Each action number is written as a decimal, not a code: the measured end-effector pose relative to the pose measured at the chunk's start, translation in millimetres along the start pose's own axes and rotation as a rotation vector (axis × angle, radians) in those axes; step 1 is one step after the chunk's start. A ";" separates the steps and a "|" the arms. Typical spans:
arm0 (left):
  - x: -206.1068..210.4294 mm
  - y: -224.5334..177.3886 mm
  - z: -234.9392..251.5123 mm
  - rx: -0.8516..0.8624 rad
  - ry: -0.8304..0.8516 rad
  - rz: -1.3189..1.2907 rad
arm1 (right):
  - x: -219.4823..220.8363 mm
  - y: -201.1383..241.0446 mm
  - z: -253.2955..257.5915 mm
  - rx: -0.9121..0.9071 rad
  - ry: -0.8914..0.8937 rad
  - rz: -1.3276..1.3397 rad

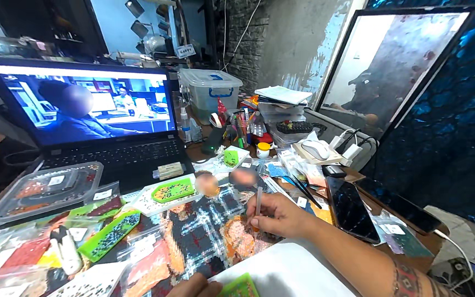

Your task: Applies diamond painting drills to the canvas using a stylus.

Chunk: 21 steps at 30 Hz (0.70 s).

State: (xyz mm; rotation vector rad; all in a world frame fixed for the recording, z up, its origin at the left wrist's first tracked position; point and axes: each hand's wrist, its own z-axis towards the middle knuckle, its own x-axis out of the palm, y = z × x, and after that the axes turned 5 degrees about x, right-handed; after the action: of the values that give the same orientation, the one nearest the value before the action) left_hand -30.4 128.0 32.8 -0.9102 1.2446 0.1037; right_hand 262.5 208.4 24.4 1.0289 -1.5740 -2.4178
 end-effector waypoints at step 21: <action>1.7 0.1 -0.6 0.014 -0.018 0.006 | 1.7 0.9 -0.5 0.016 0.019 -0.012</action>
State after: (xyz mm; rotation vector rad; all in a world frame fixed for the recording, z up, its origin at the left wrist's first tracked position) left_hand -30.3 127.0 31.3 -0.8921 1.2297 0.1077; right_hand 261.2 206.9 24.2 1.0635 -1.5884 -2.4002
